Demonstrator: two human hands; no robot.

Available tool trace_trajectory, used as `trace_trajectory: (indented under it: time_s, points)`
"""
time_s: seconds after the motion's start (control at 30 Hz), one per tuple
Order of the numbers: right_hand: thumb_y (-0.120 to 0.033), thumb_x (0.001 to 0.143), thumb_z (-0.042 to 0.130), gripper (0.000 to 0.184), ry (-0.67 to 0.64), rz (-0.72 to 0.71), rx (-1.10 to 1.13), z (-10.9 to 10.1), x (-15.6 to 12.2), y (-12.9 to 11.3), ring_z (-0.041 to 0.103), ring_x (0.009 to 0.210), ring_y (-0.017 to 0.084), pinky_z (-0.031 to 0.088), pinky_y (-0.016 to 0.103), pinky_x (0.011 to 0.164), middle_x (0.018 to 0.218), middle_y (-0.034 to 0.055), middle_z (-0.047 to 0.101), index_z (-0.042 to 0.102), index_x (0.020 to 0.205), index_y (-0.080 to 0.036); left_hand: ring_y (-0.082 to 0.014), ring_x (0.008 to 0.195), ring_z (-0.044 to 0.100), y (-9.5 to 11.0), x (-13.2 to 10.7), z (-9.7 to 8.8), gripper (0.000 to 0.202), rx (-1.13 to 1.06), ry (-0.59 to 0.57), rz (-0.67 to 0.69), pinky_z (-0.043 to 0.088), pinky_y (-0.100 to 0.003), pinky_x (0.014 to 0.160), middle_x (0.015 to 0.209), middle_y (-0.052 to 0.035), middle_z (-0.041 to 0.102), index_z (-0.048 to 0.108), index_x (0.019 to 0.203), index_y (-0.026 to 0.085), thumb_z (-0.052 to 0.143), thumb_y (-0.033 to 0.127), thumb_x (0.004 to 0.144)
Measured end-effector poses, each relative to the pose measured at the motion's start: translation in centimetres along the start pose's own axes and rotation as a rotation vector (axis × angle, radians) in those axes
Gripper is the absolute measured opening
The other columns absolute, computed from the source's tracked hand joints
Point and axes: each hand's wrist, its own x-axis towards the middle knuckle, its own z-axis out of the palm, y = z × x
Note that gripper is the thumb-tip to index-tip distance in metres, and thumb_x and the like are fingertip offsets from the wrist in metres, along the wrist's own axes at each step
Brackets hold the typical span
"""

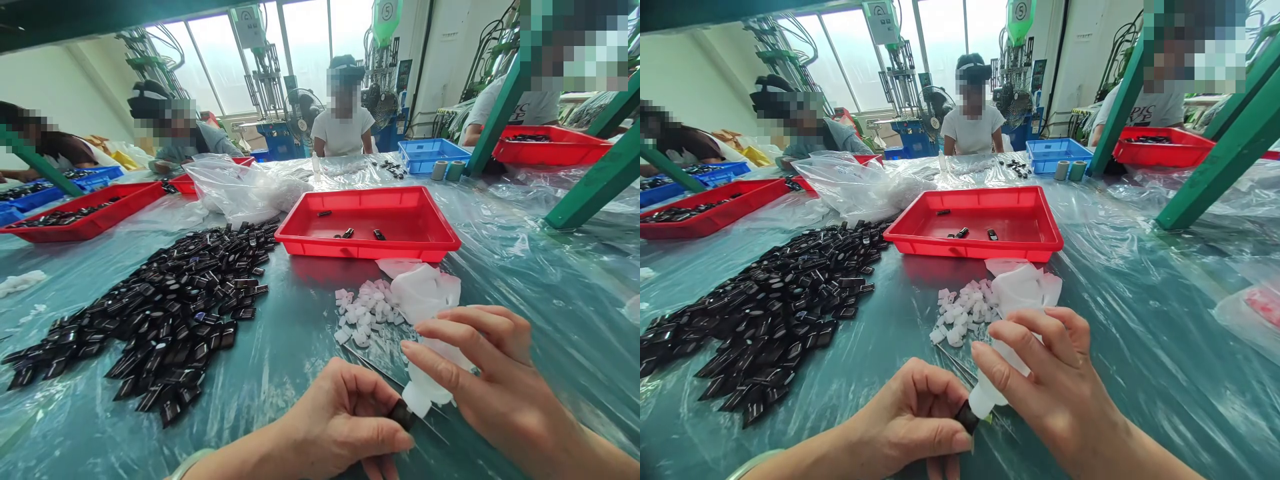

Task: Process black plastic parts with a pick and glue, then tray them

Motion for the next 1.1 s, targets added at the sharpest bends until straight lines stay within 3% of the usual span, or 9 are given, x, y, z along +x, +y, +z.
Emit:
trace_trajectory:
  time_s: [0.5, 1.1]
  points:
    - [-0.009, 0.088, 0.045, 0.025, 0.051, 0.024, -0.03, 0.4, -0.3, -0.4, 0.052, 0.095, 0.02, 0.033, 0.04, 0.082, 0.093, 0.0044, 0.063, 0.064, 0.096, -0.023, -0.0071, 0.042, 0.057, -0.3, 0.1, 0.0, 0.024, -0.009, -0.011, 0.011, 0.044, -0.011, 0.037, 0.049, 0.0022, 0.057, 0.062, 0.067, 0.01, 0.074, 0.029, 0.06]
    - [-0.004, 0.085, 0.04, 0.033, -0.039, 0.04, 0.08, 0.1, -0.2, 0.6, 0.048, 0.099, 0.02, 0.03, 0.041, 0.086, 0.097, 0.0016, 0.061, 0.063, 0.093, -0.027, -0.0076, 0.043, 0.059, -0.3, -0.2, -0.2, 0.022, -0.052, -0.007, 0.038, 0.046, -0.011, 0.038, 0.052, 0.0008, 0.058, 0.062, 0.071, 0.009, 0.074, 0.025, 0.061]
